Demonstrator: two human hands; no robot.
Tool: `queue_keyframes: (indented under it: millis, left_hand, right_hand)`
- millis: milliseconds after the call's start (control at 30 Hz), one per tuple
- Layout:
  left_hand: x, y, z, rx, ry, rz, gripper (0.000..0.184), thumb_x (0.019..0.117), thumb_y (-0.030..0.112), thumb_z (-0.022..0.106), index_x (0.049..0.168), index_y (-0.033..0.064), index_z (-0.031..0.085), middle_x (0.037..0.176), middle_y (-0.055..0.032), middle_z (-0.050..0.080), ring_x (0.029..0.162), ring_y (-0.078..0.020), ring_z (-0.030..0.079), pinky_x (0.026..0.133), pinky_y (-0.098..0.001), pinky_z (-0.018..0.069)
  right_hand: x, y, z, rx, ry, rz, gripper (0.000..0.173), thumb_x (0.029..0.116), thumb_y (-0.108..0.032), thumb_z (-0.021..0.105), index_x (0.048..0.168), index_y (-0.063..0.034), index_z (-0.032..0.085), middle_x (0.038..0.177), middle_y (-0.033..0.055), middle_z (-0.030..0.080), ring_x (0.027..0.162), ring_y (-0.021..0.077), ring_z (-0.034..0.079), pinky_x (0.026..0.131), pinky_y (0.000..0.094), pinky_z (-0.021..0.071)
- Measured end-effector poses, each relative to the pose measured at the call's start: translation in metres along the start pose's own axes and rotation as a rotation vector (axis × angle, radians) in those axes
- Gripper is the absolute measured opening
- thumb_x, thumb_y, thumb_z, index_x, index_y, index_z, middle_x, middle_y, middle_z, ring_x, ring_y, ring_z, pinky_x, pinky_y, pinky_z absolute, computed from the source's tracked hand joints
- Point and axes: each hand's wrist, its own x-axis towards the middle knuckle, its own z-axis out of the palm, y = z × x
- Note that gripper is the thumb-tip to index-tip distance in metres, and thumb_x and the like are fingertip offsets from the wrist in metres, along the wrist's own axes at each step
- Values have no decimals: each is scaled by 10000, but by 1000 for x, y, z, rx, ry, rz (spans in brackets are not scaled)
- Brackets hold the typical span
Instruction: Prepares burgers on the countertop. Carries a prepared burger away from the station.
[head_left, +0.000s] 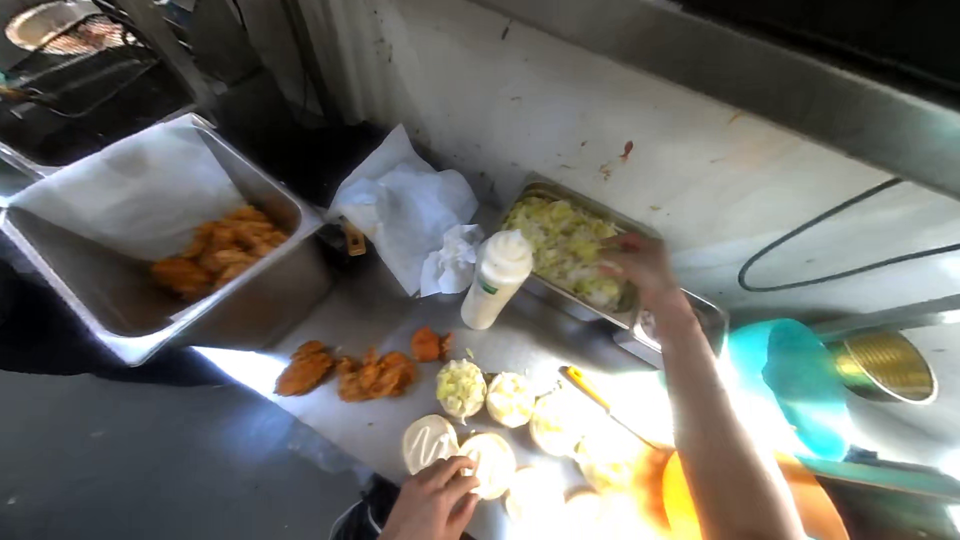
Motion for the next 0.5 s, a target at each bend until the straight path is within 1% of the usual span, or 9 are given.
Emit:
queue_keyframes:
  millis: [67,133,200,233,267,333,400,467,500]
  left_hand:
    - [2,-2,-1,-22,-24,-12,224,992,293,634,1102,160,776,1249,-48,704,1068,-194,702,882,-358,599]
    - [7,0,-2,-37,-50,-26,250,982,296,643,1143,149,764,1250,-57,704,1082,-204,702,894,-375,598]
    - [16,5,-4,-54,-88,-44,295,971,303,659,1193,128,745,1250,-73,706,1090,-225,706,901,-400,597]
    - [20,9,-6,-64,-127,-59,340,968,319,666,1236,118,729,1261,-88,704,1105,-241,705,911,-423,593]
    - [25,14,-7,-79,-183,-79,396,969,342,668,1287,108,702,1283,-104,695,1129,-262,697,930,-451,581]
    - [36,24,-6,-97,-307,-112,480,967,380,673,1365,112,650,1323,-121,673,1164,-293,679,960,-501,558]
    - [48,32,0,-96,-427,-126,518,962,384,678,1410,132,612,1333,-128,662,1159,-313,673,962,-528,544]
    - [56,38,9,-68,-518,-92,506,978,351,653,1430,131,594,1327,-146,660,1144,-327,674,968,-525,534]
    - [58,40,15,-53,-539,-58,474,988,326,638,1412,117,609,1309,-156,665,1130,-333,678,962,-521,536]
  right_hand:
    - [-43,-12,-16,48,-7,-76,232,939,-53,695,1156,22,665,1062,151,674,881,189,684,793,390,611]
    - [-101,-14,-25,45,-47,-112,216,935,-2,675,1149,16,657,981,118,682,798,166,687,747,371,619]
    - [-155,3,-23,42,-126,-114,206,882,65,698,1084,21,694,897,114,735,730,192,723,698,385,639]
    - [-181,16,-19,25,-199,-89,205,858,64,716,1055,9,713,869,100,748,718,189,728,695,377,639]
    - [-207,29,-12,-3,-276,-49,190,860,31,727,1045,-12,729,859,77,751,718,171,723,697,362,632]
    - [-255,52,7,-41,-408,43,186,878,-56,719,1063,-42,743,877,40,749,743,131,716,715,335,622]
    - [-294,75,29,-64,-459,140,189,904,-86,703,1084,-39,742,910,65,755,771,156,732,746,371,632]
    - [-323,96,51,-126,-419,180,180,913,-115,695,1076,-60,749,950,81,750,802,181,728,752,392,623]
    - [-334,104,60,-199,-370,168,196,903,-135,708,1082,-81,765,1000,91,752,851,210,728,776,418,614]
